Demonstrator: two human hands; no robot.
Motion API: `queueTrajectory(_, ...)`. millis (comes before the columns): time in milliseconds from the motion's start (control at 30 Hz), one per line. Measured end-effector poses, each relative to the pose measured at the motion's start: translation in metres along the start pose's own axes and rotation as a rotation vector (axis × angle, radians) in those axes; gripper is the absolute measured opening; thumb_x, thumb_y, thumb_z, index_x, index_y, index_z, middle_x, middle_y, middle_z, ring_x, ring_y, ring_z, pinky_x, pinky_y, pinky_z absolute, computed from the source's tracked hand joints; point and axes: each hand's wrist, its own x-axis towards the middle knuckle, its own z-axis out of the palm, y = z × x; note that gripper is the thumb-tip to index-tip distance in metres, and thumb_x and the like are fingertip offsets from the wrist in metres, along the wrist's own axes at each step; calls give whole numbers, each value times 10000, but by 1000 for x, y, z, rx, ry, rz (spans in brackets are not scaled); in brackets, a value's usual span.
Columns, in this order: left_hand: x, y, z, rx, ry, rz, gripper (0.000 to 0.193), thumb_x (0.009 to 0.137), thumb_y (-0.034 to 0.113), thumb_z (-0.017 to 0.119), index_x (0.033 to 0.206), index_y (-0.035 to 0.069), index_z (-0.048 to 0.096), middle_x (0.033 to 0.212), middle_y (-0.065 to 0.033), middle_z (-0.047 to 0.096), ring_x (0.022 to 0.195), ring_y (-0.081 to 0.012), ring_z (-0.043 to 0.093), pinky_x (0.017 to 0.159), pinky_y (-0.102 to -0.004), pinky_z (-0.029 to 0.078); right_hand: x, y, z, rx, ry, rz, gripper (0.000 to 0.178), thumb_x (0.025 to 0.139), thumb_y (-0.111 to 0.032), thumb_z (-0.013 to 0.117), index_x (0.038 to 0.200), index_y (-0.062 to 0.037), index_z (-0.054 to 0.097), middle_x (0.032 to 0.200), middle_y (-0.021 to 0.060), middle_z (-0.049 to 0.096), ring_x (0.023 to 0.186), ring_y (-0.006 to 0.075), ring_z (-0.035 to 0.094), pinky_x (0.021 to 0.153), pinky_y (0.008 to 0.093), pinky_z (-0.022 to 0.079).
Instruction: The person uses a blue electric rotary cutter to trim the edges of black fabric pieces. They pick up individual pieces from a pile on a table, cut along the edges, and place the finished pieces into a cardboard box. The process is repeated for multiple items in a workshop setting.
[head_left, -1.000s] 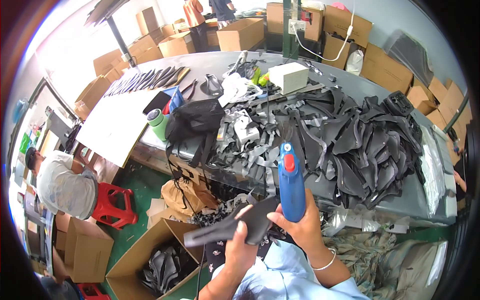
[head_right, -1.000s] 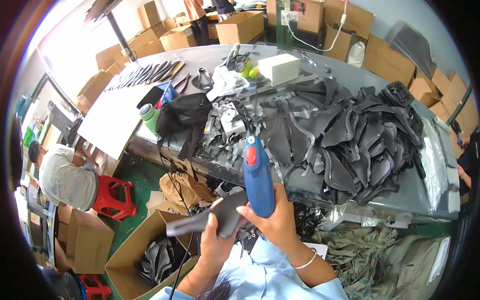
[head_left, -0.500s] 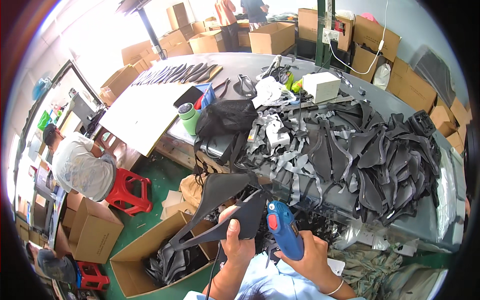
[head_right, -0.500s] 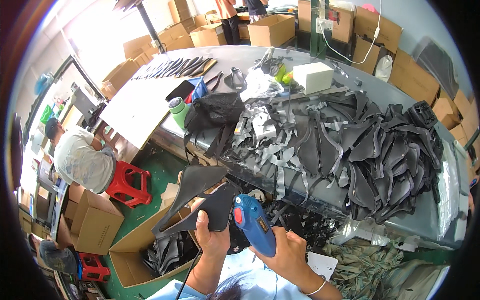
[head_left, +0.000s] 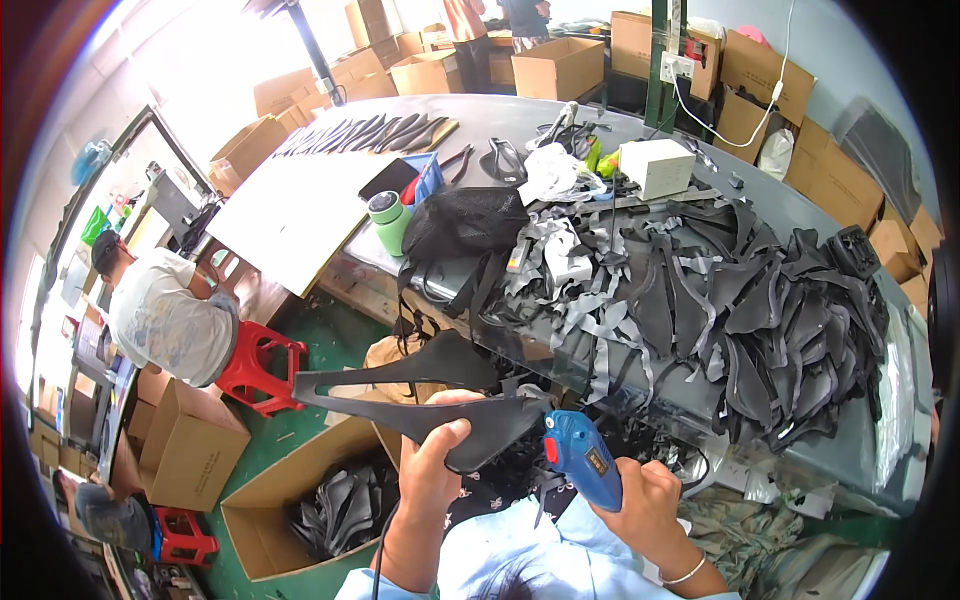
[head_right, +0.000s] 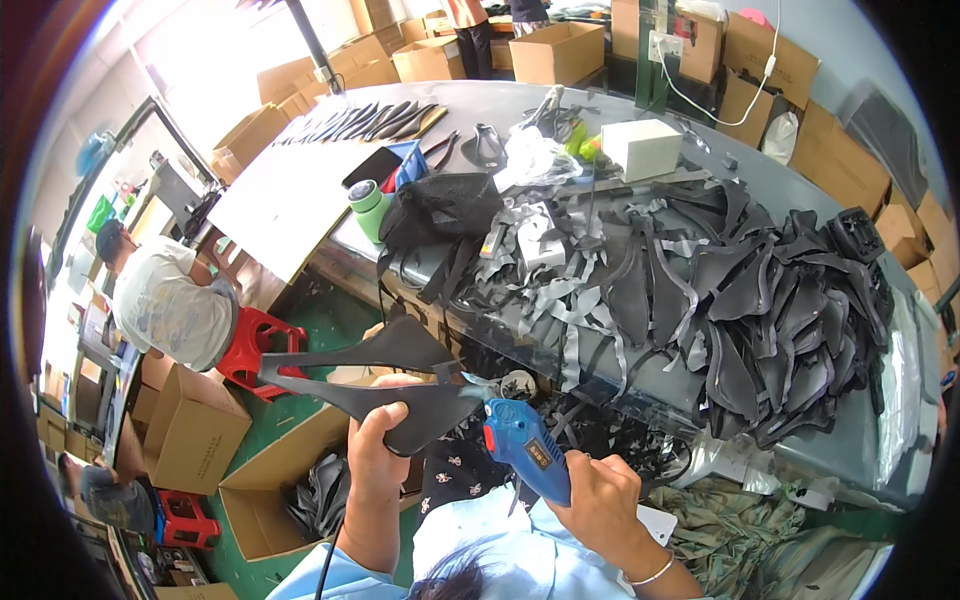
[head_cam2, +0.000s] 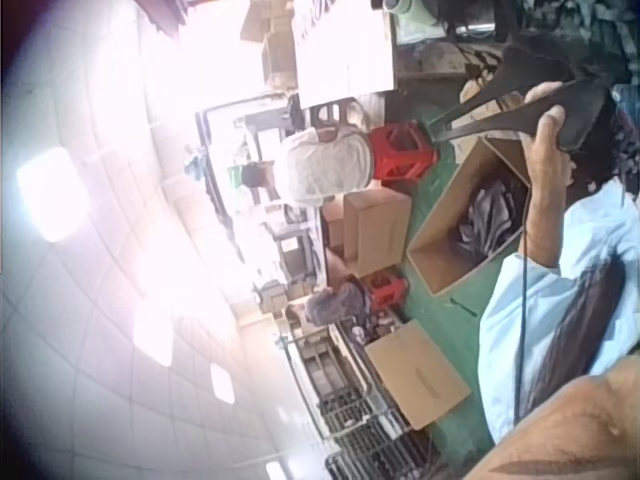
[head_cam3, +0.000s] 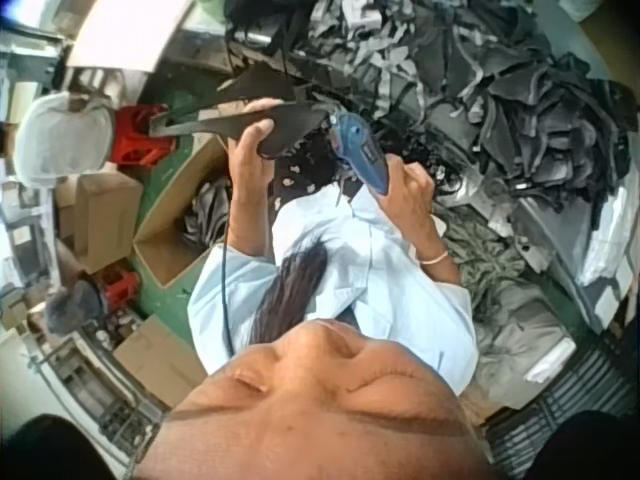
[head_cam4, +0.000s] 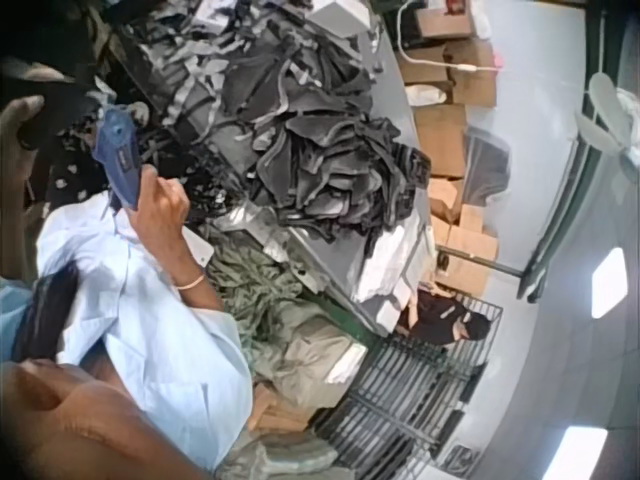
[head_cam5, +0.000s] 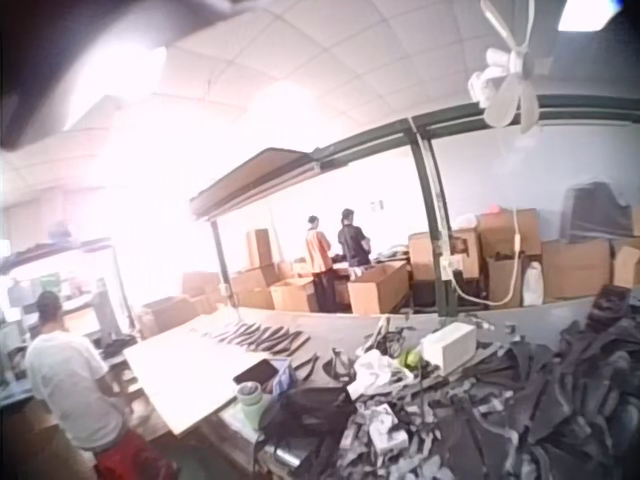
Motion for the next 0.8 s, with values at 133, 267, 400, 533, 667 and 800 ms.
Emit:
queueTrajectory(133, 1, 10, 3, 91, -54, -35, 311, 756, 55, 535, 1041, -65, 573, 969, -127, 619, 902, -177, 605, 827, -288, 479, -1, 1, -1, 0, -21, -22, 459, 574, -166, 798, 918, -6, 540, 621, 76, 594, 538, 234, 594, 586, 323, 440)
queueTrajectory(267, 2, 16, 6, 137, -85, -66, 285, 761, 38, 543, 1029, -50, 586, 956, -102, 624, 878, -146, 598, 804, -271, 471, 0, 0, 0, 31, -23, -39, 463, 574, -164, 799, 921, -2, 539, 618, 77, 590, 533, 233, 591, 584, 324, 442)
queueTrajectory(400, 0, 18, 12, 293, -109, -117, 258, 777, 59, 572, 1019, -26, 593, 930, -70, 616, 848, -105, 573, 757, -241, 452, 1, -2, 2, 45, 7, -74, 466, 580, -175, 801, 921, 0, 536, 610, 74, 584, 523, 226, 583, 569, 333, 443)
queueTrajectory(533, 4, 7, 8, 503, -40, -96, 225, 781, 87, 601, 983, -8, 575, 863, -37, 591, 810, -84, 549, 708, -228, 445, -3, 0, 12, 169, 76, -73, 485, 604, -230, 819, 921, -2, 531, 604, 77, 572, 508, 242, 565, 558, 347, 446)
queueTrajectory(667, -4, -26, -17, 536, -174, -239, 282, 797, 140, 666, 1002, -3, 537, 849, -13, 576, 773, -84, 538, 664, -248, 447, -8, 3, 18, 113, 117, 182, 535, 605, -301, 851, 931, -22, 531, 695, 103, 584, 596, 286, 574, 592, 370, 451)
queueTrajectory(800, -46, -98, -38, 173, -209, -541, 403, 866, 253, 645, 1175, 41, 497, 1018, -18, 598, 880, -94, 560, 712, -261, 484, -19, 12, 20, 310, 101, 458, 541, 582, -229, 860, 949, -22, 522, 741, 124, 602, 645, 303, 590, 624, 391, 453)
